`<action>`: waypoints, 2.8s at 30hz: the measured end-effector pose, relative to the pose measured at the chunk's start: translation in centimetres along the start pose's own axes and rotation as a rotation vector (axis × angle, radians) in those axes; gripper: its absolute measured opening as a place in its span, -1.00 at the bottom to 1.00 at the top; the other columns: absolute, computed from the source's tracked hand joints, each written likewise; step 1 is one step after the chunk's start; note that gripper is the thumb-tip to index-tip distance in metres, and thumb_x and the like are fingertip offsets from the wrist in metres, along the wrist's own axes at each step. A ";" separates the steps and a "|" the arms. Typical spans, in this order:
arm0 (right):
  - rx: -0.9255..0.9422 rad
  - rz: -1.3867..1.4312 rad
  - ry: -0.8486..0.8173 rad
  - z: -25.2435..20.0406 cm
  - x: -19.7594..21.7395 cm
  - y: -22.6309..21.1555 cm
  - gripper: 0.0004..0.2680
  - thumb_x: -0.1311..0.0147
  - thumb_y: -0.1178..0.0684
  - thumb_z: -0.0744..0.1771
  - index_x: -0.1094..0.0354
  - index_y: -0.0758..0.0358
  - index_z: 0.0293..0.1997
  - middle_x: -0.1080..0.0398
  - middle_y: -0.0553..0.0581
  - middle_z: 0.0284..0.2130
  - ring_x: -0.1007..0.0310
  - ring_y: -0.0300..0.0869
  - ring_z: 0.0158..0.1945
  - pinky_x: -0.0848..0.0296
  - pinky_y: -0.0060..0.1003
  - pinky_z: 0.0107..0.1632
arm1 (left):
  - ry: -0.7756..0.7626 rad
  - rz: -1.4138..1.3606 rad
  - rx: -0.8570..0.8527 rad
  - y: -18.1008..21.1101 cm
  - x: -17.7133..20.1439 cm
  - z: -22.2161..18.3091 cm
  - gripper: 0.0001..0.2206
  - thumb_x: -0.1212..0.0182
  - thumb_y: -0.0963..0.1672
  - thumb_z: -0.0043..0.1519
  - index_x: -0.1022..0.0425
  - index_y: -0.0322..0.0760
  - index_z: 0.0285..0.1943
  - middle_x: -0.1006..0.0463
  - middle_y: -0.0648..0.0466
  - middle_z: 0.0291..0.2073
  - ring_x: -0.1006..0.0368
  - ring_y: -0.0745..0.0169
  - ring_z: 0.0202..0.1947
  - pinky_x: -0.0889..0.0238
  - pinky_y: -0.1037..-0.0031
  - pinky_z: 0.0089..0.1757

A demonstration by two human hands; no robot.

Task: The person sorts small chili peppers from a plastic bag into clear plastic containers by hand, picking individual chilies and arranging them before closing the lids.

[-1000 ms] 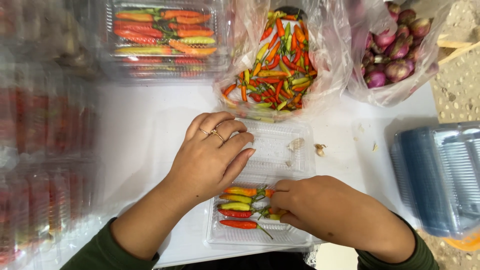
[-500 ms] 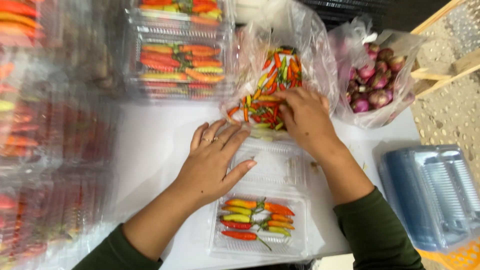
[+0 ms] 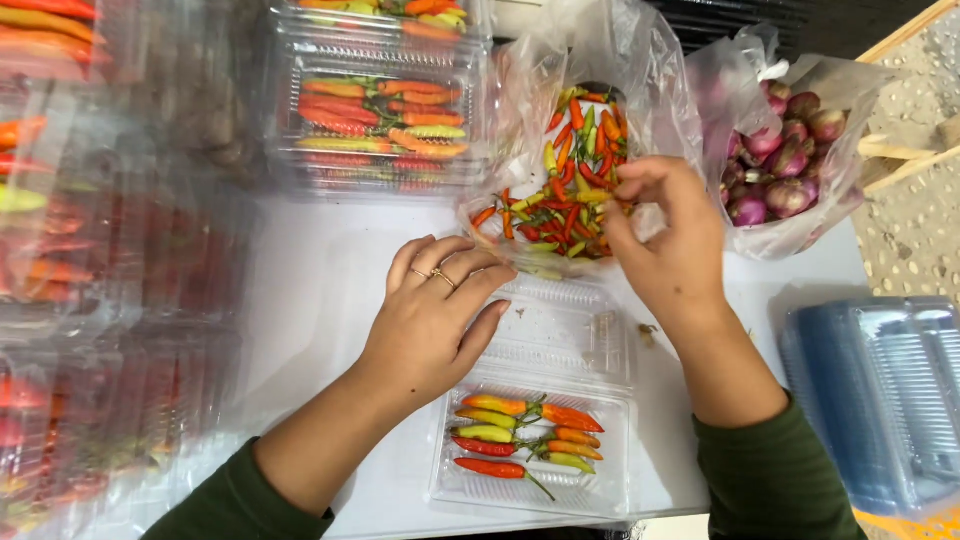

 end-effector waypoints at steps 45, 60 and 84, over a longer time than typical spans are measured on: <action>-0.159 0.428 -0.527 -2.9 -0.4 -2.6 -0.69 -0.12 0.16 0.38 -0.18 0.26 0.27 -0.36 0.07 -0.05 -0.37 -0.27 0.05 -0.34 -0.37 0.23 | -0.501 -0.277 -0.466 10.5 -2.6 -4.0 -0.75 -0.31 0.01 0.29 -0.50 -0.14 -0.34 -0.55 0.12 -0.43 -0.42 0.04 -0.18 -0.18 0.23 -0.03; -0.200 0.297 -0.372 -2.2 -0.2 -1.3 -0.83 -0.13 0.19 0.38 -0.36 0.26 0.09 -0.42 0.02 -0.07 -0.39 -0.28 -0.02 -0.35 -0.38 0.18 | -0.588 -0.141 -0.564 10.7 -3.2 -5.0 -0.93 -0.14 -0.14 0.28 -0.52 -0.04 -0.14 -0.57 0.22 -0.28 -0.37 0.10 -0.12 -0.11 0.28 -0.14; 0.043 -0.401 -0.359 2.1 -6.0 0.7 -0.84 -0.33 -0.04 0.27 -0.52 -0.08 -0.11 -0.41 0.05 -0.08 -0.42 0.08 0.07 -0.32 0.02 0.10 | 0.031 0.020 -0.011 0.6 -0.3 -0.5 -0.92 -0.23 -0.14 0.25 -0.57 -0.12 -0.12 -0.56 0.10 -0.12 -0.36 0.01 0.10 -0.15 0.16 0.09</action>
Point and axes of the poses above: each hand's wrist, its own z-axis towards the middle knuckle, its own x-axis out of the back of the hand, y = z × x, the point moved 7 cm from there along z, towards the middle knuckle
